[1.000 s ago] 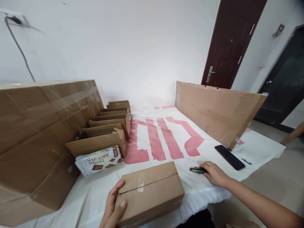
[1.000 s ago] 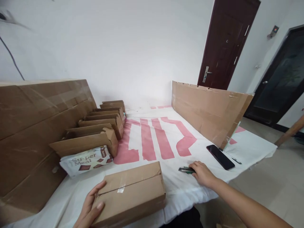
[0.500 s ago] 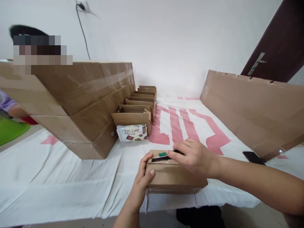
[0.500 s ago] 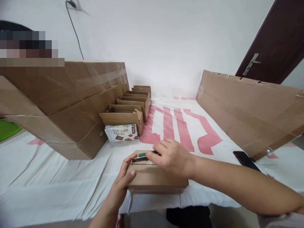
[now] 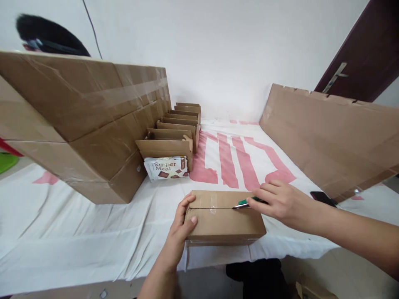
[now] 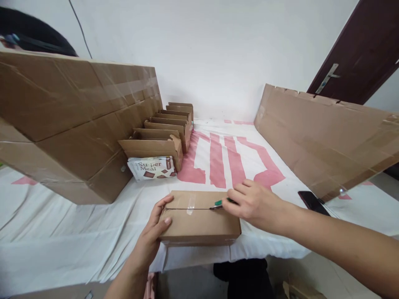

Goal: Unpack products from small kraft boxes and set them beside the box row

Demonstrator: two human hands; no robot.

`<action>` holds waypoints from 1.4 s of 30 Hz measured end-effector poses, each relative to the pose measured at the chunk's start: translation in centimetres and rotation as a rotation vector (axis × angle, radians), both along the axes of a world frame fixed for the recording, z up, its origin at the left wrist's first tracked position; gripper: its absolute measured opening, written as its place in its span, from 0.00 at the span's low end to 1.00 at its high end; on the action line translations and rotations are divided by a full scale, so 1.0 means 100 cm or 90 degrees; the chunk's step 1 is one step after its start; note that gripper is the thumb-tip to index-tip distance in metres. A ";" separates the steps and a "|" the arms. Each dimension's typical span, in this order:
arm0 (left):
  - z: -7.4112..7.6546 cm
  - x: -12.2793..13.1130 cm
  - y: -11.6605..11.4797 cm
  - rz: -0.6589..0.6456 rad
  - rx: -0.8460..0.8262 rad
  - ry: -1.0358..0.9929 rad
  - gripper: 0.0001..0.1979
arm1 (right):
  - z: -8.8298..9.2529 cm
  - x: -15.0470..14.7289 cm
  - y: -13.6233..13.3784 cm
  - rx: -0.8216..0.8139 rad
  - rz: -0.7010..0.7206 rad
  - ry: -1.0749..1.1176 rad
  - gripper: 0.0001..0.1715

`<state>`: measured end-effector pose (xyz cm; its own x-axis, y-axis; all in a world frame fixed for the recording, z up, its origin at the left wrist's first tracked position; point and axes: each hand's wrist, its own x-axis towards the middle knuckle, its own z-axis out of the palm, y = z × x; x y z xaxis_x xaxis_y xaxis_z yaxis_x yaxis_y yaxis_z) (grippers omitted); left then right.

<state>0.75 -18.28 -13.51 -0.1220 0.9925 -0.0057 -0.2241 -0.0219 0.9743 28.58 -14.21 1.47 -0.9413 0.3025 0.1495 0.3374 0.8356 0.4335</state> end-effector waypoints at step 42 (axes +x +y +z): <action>-0.008 -0.005 0.003 -0.076 0.067 0.055 0.33 | -0.054 -0.086 0.018 -0.407 -0.156 0.327 0.06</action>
<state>0.26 -17.96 -14.35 0.0013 0.9945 0.1045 -0.1468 -0.1032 0.9838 19.93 -12.37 -3.94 -0.7010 0.6598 0.2707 0.5655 0.7456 -0.3527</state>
